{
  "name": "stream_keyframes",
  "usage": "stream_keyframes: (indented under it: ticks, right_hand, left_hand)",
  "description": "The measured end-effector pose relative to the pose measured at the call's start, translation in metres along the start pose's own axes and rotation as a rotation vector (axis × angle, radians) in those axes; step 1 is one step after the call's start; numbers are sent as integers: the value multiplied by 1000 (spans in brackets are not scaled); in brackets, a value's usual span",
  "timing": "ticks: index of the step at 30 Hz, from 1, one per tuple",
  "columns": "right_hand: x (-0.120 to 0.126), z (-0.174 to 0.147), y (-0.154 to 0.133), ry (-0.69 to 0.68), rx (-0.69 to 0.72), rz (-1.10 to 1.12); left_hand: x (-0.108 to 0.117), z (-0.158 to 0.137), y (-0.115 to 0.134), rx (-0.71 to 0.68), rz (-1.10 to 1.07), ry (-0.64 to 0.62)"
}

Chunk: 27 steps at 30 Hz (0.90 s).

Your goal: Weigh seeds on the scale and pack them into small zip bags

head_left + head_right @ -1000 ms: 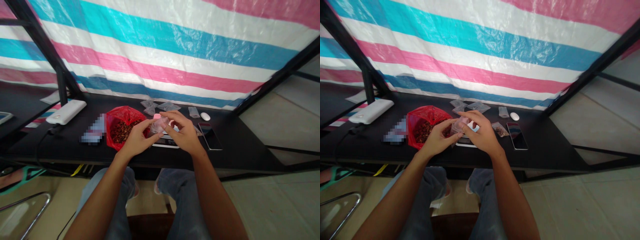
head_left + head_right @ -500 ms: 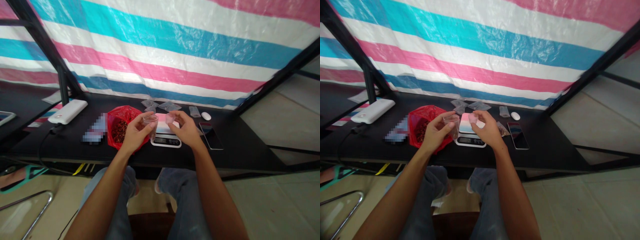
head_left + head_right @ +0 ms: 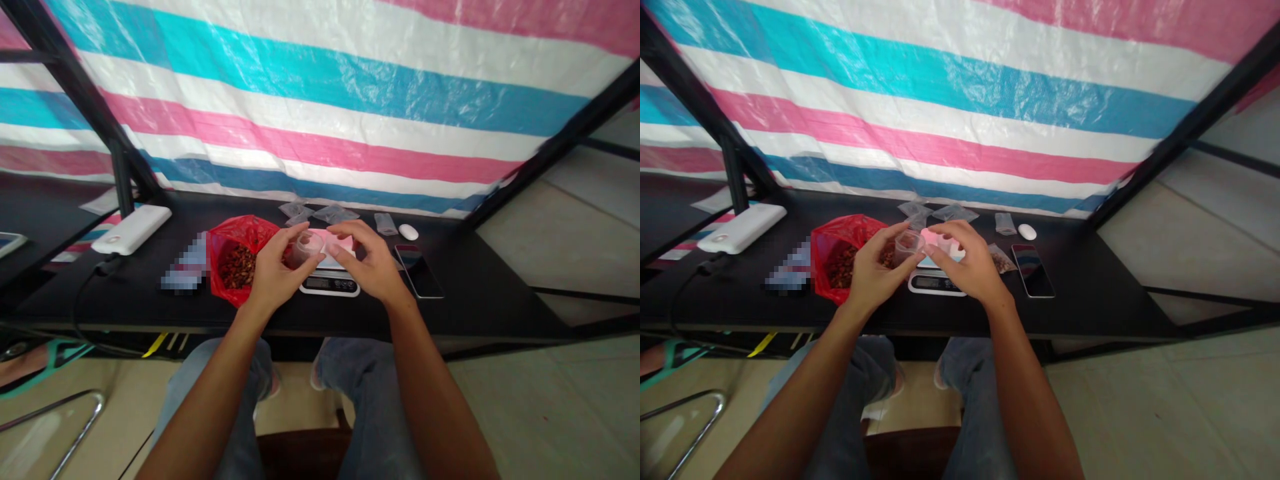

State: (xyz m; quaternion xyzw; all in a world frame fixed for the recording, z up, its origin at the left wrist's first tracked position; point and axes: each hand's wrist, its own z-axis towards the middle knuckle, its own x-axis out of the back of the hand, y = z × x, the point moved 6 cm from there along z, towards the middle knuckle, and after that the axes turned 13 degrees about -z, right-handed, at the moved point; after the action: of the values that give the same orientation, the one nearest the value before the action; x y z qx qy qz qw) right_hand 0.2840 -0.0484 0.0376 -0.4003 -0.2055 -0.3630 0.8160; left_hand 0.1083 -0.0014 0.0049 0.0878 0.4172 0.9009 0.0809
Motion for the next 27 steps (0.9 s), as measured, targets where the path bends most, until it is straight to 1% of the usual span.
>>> stream_keyframes:
  ticks: [2, 3, 5, 7, 9, 10, 11, 12, 14, 16, 18, 20, 22, 24, 25, 27]
  right_hand:
    - [-2, 0, -16, -66, 60, 67]
    - [-3, 0, -20, -81, 66, 82]
    - [-4, 0, -16, -61, 24, 109]
    - [1, 0, -4, 16, -49, 145]
    - [15, -1, 11, 142, -112, 136]
    - [24, -2, 18, 209, -136, 100]
    - [34, -3, 25, 268, -159, 43]
    - [43, -5, 33, 320, -179, -29]
    - [57, -8, 48, 390, -212, -183]
    - [63, -9, 64, 421, -221, -308]
    - [58, -10, 81, 387, -199, -389]
    - [45, -10, 99, 283, -168, -446]
    - [30, -12, 115, 137, -157, -500]
    - [21, -15, 125, 31, -170, -548]
    - [20, -17, 127, 11, -182, -570]
    - [25, -19, 121, 43, -204, -600]
  left_hand:
    - [-6, 3, 3, -25, 17, -20]
    - [-9, 5, 4, -25, 28, -36]
    - [-12, 9, 7, -21, 51, -69]
    - [-8, 13, 12, -28, 91, -117]
    - [3, 17, 17, -11, 146, -169]
    - [10, 18, 17, 22, 174, -187]
    - [19, 20, 16, 87, 196, -211]
    - [29, 21, 13, 144, 229, -209]
    - [50, 22, 10, 170, 358, -177]
    - [71, 24, 9, 110, 521, -74]
    - [90, 23, 3, 80, 666, 47]
    - [106, 21, -10, 143, 758, 121]
    - [116, 18, -25, 245, 787, 126]
    - [121, 16, -36, 330, 778, 93]
    - [122, 15, -39, 362, 770, 83]
    - [123, 15, -40, 412, 757, 97]
